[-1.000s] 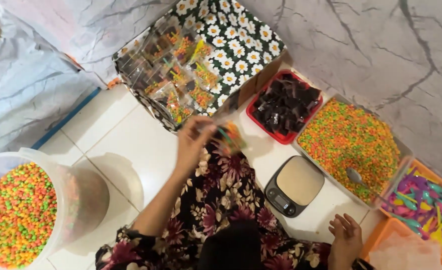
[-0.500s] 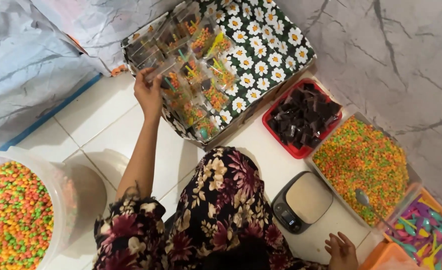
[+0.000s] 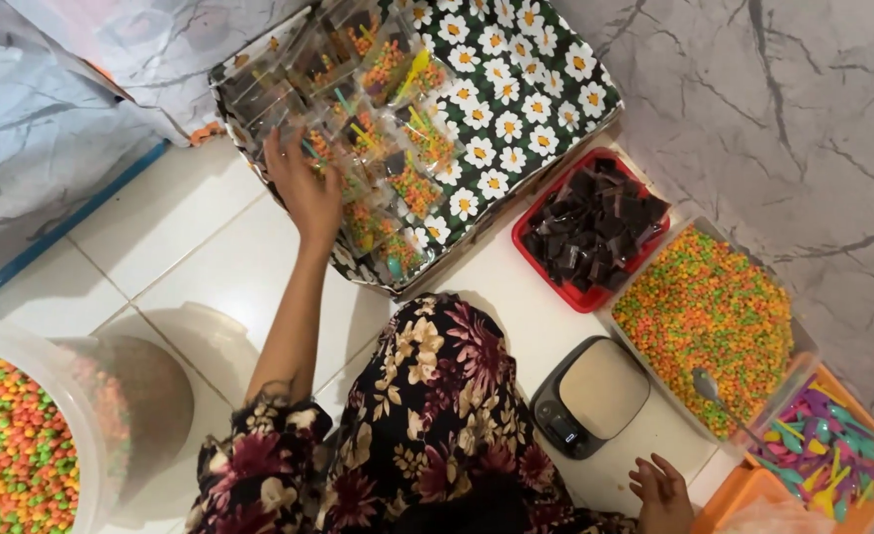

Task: Bagging and weighing small colorful beads and other items into plastic pouches at a manual packaging station.

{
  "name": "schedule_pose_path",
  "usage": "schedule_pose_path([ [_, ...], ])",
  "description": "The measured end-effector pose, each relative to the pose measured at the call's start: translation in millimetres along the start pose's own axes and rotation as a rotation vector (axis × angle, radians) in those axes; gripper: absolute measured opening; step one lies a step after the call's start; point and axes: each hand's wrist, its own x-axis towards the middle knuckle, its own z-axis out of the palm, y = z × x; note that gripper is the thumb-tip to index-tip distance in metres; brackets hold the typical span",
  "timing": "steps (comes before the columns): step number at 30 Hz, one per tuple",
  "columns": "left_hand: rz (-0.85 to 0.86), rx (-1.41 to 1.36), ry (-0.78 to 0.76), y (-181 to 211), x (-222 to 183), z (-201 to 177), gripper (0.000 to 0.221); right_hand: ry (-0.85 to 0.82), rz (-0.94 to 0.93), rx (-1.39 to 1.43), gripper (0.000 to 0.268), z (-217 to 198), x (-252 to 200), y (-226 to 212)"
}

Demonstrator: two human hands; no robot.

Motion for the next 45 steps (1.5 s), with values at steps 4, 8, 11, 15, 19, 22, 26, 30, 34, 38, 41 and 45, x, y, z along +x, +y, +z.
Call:
schedule_pose_path([
  [4,-0.017,-0.103,-0.078,61.5,-28.0,-0.4,0.052,-0.041,0.037,0.02,0.034,2.1,-0.2,-5.7],
  [8,0.13,-0.18,-0.205,129.9,-84.7,-8.2,0.047,-0.043,0.003,0.081,0.035,7.3,-4.0,-10.1],
  [11,0.216,-0.377,-0.447,169.2,-145.1,-15.4,0.047,-0.018,-0.014,0.149,0.036,7.9,2.9,5.8],
  [15,0.22,-0.491,-0.793,173.8,-230.0,-8.1,0.041,0.008,-0.066,0.229,0.033,13.0,7.6,34.4],
  [19,0.25,-0.347,-0.988,129.2,-279.5,6.6,0.039,0.046,-0.06,0.306,0.029,25.3,8.4,41.2],
  [22,0.336,-0.272,-1.092,129.3,-275.2,4.4,0.032,0.148,-0.118,0.458,0.028,25.5,4.2,27.3],
  [26,0.216,-0.242,-1.234,157.7,-269.6,4.5,0.034,0.241,-0.216,0.677,0.027,-49.0,-33.7,-44.8],
  [30,0.433,0.062,-1.206,177.0,-274.7,-4.6,0.023,0.587,-0.207,0.769,0.029,-131.9,-59.4,-28.1],
  [34,0.57,0.201,-1.117,189.3,-278.4,-11.9,0.02,0.858,-0.095,0.667,0.027,-193.6,-72.3,39.0],
  [38,0.675,0.211,-1.06,172.7,-281.7,-2.3,0.021,0.904,-0.064,0.52,0.025,-208.7,-60.5,119.5],
  [41,0.727,0.27,-1.013,167.5,-285.2,1.5,0.027,0.907,0.016,0.207,0.025,-212.2,-38.5,156.4],
  [45,0.728,0.331,-1.036,167.9,-282.9,5.1,0.027,0.84,-0.025,-0.133,0.053,-210.9,9.6,186.2],
])
